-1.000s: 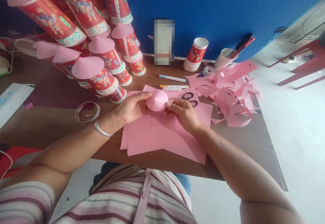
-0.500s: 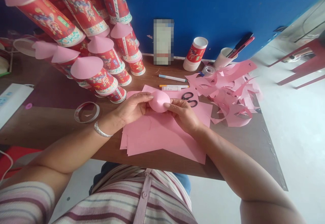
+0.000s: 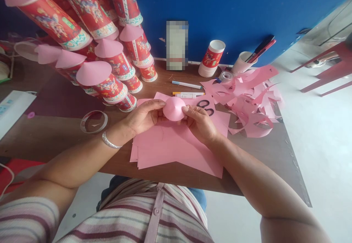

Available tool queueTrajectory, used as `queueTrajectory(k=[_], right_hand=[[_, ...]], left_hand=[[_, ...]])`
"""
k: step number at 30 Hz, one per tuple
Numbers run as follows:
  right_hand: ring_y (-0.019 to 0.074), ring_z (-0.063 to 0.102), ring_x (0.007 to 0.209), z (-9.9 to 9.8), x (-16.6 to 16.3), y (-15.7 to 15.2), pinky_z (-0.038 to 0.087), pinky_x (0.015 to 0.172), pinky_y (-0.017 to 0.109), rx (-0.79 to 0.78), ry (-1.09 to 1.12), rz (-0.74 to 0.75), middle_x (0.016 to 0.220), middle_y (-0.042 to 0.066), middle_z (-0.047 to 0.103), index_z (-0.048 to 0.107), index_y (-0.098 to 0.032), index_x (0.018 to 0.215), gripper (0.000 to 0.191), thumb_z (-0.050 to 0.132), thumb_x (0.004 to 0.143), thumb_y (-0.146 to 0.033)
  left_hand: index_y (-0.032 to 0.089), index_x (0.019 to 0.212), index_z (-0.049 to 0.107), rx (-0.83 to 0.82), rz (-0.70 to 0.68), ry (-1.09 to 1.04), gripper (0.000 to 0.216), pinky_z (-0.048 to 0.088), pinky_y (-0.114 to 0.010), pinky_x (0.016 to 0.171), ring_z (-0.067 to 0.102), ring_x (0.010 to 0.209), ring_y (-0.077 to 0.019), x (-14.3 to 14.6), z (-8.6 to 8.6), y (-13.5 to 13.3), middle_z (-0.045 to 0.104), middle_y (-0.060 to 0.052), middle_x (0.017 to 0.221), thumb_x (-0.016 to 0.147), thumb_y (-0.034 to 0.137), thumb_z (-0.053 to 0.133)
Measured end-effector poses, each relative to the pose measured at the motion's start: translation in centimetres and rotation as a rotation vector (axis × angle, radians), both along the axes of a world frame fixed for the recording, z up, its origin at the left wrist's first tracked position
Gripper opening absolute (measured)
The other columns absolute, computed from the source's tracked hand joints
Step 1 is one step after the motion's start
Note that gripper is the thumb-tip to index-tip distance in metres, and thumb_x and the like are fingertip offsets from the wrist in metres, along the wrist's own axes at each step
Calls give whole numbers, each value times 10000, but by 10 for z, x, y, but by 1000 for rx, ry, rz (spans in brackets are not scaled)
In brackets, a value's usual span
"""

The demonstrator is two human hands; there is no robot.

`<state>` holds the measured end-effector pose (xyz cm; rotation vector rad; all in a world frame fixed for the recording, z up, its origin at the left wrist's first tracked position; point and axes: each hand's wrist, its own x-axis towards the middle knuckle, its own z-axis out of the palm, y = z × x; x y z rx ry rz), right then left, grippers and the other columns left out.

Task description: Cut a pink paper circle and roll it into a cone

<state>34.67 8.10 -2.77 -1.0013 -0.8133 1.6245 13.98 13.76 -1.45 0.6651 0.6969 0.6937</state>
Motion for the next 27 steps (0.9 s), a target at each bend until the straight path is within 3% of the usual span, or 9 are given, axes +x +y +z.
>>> queueTrajectory(k=[4,10,18,27], right_hand=[[134,517,612,0,0,-2,457,599,291,-8,-53,-11,636,-20,570,683,-228,631,449,964,703,-570],[124,461,608,-1,-1,-4,406,607,288,-23,-148,43,617,-30,521,685,-221,667,511,966,680,-647],[132,462,623,-3,0,-4,378,623,299,-45,-154,48,636,-25,538,691,-217,697,498,957,688,-638],[143,509,669,-1,-1,-3,421,648,305,7,-133,-23,706,-12,616,701,-229,718,462,952,705,-617]], left_hand=[[141,892,770,-17,-73,-20,373,555,-346,812,682,859,-205,0,-2,1,751,-60,875,740,440,933],[132,960,774,-6,-144,5,404,509,-290,803,668,870,-174,-1,1,-2,741,-54,901,694,348,987],[138,1010,776,29,-136,-3,436,476,-282,829,658,909,-162,-1,0,-1,755,-59,985,659,259,1003],[149,971,770,46,-202,58,419,448,-273,800,641,868,-147,-2,-1,-1,740,-33,929,626,224,995]])
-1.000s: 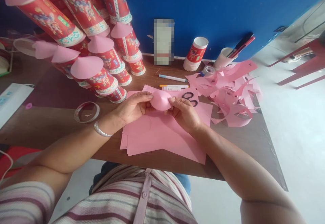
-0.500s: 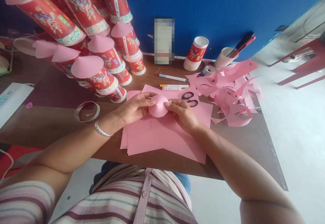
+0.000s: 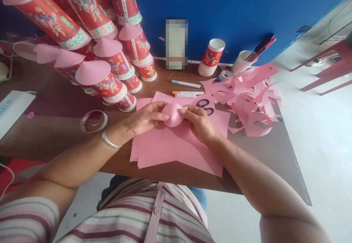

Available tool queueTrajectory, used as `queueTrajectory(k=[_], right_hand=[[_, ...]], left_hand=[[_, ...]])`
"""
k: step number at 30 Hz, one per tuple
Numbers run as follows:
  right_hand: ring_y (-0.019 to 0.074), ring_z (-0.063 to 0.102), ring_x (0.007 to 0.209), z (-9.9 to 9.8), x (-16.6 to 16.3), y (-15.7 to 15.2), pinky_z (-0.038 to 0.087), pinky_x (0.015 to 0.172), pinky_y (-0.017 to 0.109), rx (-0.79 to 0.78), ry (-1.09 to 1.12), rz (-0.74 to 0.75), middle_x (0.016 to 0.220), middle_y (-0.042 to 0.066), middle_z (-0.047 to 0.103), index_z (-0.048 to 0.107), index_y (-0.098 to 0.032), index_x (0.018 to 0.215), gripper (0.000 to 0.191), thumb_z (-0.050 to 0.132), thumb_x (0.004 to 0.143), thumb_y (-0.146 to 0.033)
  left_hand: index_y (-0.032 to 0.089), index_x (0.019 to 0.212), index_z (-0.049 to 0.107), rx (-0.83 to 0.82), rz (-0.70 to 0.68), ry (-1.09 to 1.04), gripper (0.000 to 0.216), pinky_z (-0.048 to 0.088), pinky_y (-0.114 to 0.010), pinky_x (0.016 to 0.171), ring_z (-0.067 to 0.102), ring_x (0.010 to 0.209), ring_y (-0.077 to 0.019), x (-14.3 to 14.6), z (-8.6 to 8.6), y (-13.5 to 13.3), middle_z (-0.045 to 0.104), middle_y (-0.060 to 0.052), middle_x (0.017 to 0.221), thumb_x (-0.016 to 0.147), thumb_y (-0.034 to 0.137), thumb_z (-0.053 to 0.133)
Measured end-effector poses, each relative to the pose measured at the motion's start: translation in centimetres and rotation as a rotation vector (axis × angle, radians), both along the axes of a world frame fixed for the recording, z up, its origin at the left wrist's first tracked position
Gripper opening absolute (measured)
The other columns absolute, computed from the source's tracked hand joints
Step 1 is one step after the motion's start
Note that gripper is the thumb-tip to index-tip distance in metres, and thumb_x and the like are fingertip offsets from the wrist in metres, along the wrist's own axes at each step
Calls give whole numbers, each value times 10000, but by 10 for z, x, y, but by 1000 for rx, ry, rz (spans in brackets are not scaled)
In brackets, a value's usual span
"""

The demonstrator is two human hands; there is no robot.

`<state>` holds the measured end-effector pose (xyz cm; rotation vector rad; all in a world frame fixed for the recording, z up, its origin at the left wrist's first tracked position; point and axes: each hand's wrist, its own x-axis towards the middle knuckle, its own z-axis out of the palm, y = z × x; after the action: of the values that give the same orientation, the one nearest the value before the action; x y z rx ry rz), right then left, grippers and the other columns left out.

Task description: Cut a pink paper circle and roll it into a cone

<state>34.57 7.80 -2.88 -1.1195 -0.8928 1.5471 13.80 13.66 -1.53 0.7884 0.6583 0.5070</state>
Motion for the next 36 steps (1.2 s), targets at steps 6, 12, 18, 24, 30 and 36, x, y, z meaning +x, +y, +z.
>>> queueTrajectory(k=[6,12,18,24,30,36], right_hand=[[142,514,657,3,-2,-1,422,647,304,14,-19,7,666,-18,605,725,-230,709,488,965,680,-653],[125,479,619,3,-2,-2,396,615,290,28,-57,15,630,-27,573,711,-211,679,520,945,704,-676],[181,675,752,2,-4,-2,526,764,313,20,-1,79,726,4,704,784,-221,839,466,971,691,-620],[144,635,668,0,-1,0,509,683,280,-67,39,33,721,18,743,769,-213,767,395,1012,648,-501],[126,612,613,4,1,2,497,619,253,-77,117,-1,628,3,663,744,-201,696,388,989,694,-502],[151,616,618,1,2,3,538,639,299,-57,71,12,643,4,641,709,-208,692,432,968,703,-553]], left_hand=[[162,1011,763,60,-33,30,442,462,-281,813,646,893,-156,-2,4,-2,738,-29,966,649,272,992],[158,846,733,110,71,29,368,441,-246,725,587,762,-109,1,-2,-2,683,8,810,721,412,967],[165,871,755,-23,314,-75,265,543,-283,781,691,869,-175,6,-3,0,771,-43,925,753,327,929],[144,858,741,-121,327,-70,119,589,-298,813,722,929,-199,7,0,0,789,-68,934,835,201,842],[128,925,756,-13,255,-34,193,618,-362,880,748,1019,-254,5,-3,0,800,-112,1028,846,281,842],[129,921,772,57,201,-2,318,601,-327,800,737,921,-225,2,-2,2,791,-90,948,773,368,920]])
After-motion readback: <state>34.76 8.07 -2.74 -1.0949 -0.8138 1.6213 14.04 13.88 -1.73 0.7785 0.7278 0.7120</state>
